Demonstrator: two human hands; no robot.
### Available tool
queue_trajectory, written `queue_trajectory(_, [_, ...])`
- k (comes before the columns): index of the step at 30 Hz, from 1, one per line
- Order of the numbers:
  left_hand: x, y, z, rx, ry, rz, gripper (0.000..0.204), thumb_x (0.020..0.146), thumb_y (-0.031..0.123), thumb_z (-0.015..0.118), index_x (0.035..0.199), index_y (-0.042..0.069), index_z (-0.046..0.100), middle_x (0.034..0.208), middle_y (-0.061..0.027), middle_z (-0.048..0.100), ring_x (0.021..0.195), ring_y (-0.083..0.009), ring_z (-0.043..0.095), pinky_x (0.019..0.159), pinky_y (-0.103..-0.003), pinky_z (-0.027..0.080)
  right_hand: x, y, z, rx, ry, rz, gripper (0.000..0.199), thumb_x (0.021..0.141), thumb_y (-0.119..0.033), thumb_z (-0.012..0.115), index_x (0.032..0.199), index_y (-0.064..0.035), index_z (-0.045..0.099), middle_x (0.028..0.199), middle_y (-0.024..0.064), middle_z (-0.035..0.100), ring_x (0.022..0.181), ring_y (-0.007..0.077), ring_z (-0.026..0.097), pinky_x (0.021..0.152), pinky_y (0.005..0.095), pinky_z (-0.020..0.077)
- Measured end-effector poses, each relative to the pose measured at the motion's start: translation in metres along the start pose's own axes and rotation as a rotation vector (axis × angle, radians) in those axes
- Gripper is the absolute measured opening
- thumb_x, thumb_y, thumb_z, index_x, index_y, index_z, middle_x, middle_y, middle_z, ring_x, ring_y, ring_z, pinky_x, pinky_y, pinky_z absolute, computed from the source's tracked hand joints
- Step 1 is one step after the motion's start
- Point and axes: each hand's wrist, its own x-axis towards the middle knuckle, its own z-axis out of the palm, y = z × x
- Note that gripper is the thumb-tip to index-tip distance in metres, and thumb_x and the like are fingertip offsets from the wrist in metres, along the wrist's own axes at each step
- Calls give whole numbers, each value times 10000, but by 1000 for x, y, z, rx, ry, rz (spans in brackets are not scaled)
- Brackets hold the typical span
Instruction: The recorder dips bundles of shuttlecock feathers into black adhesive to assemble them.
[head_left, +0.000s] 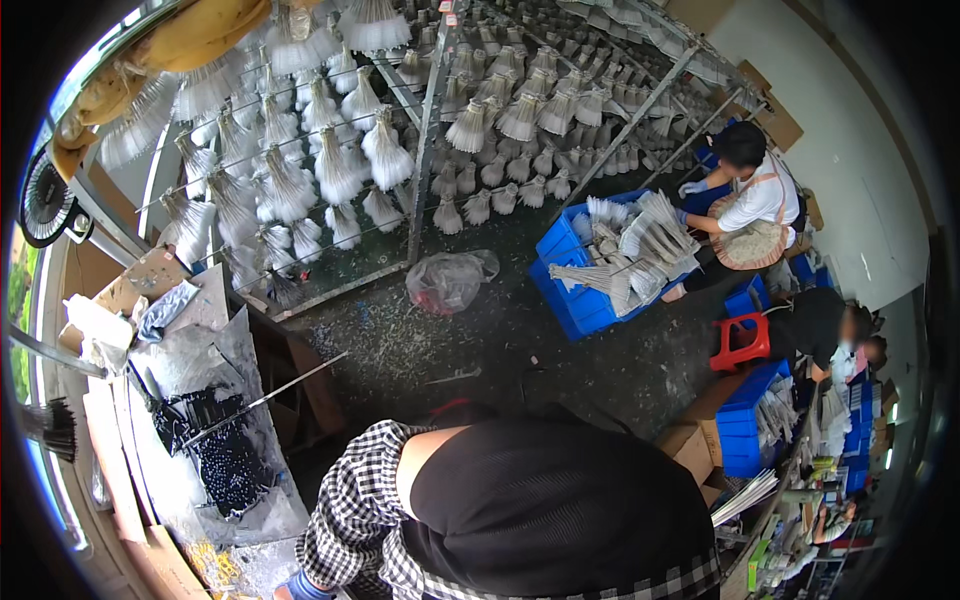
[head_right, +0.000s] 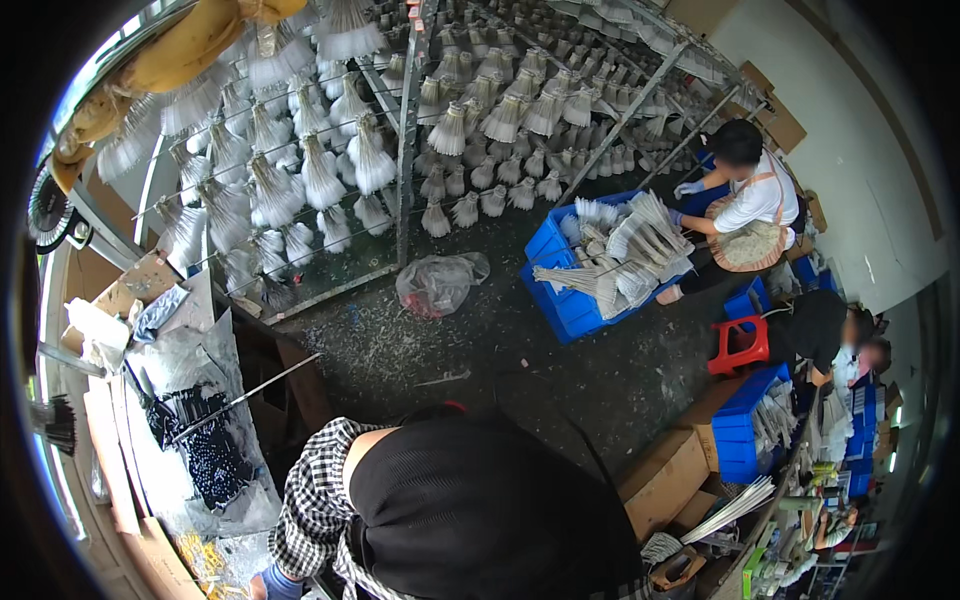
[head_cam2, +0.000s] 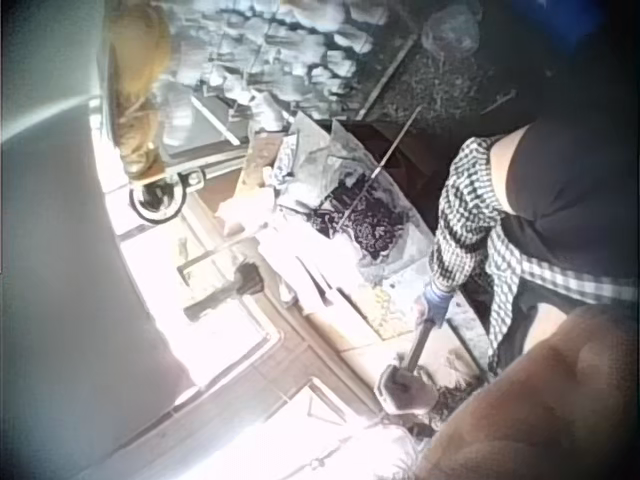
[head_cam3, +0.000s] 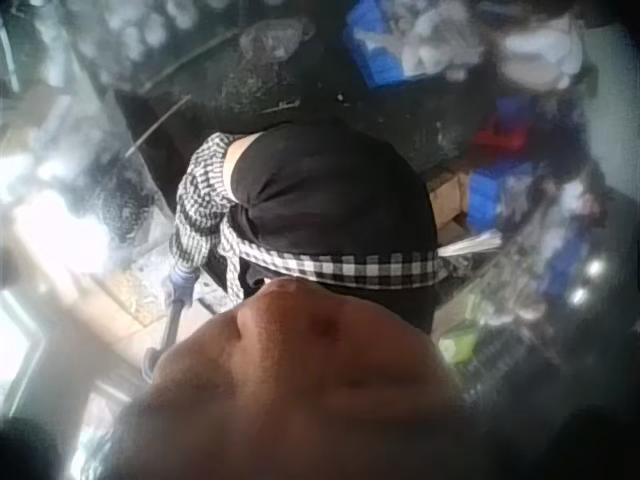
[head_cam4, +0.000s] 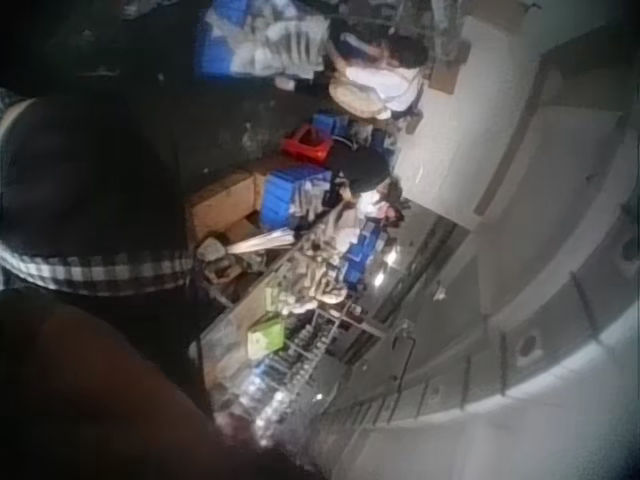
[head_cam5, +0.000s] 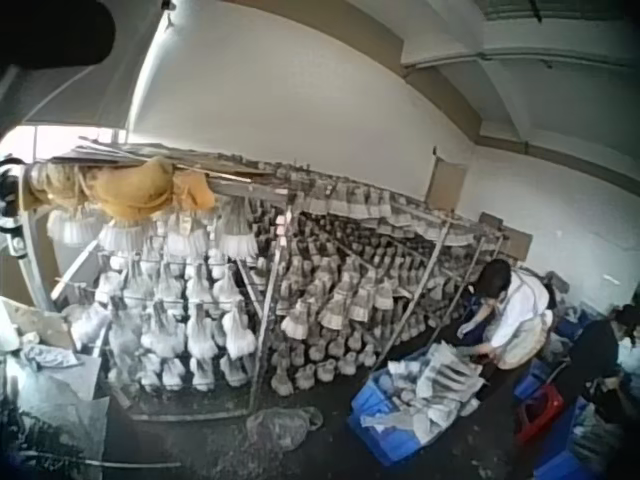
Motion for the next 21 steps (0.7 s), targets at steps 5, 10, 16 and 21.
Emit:
queue_trajectory(5, [-19,-16,-27,267,-368,-78,126,734,86,641,845,41,678,824,-116,668,747,-293,650,655,-385,522,9,-31,20,121,-124,59,416,807,-307,693,1158,-99,609,991,129,682,927,258,660,844,447,509])
queue_trajectory(10, [-9,-4,-6,-113,22,-150,109,807,-55,537,845,-6,626,829,-116,610,752,-252,583,716,-348,486,-10,-37,-31,195,105,-40,348,629,-170,746,939,-80,616,723,171,606,680,364,608,631,418,512])
queue_trajectory(16, [83,42,10,-57,48,40,130,766,5,566,839,79,644,873,-108,678,775,-289,676,691,-362,528,-18,-27,-129,193,283,-108,311,665,-107,743,940,-48,609,743,137,588,673,284,592,644,366,510])
queue_trajectory(21, [159,7,60,-108,129,286,135,762,-4,594,867,57,654,796,-93,640,691,-232,640,652,-337,521,2,9,-193,311,227,207,229,777,-155,787,924,-41,653,767,-3,615,675,75,526,638,275,491])
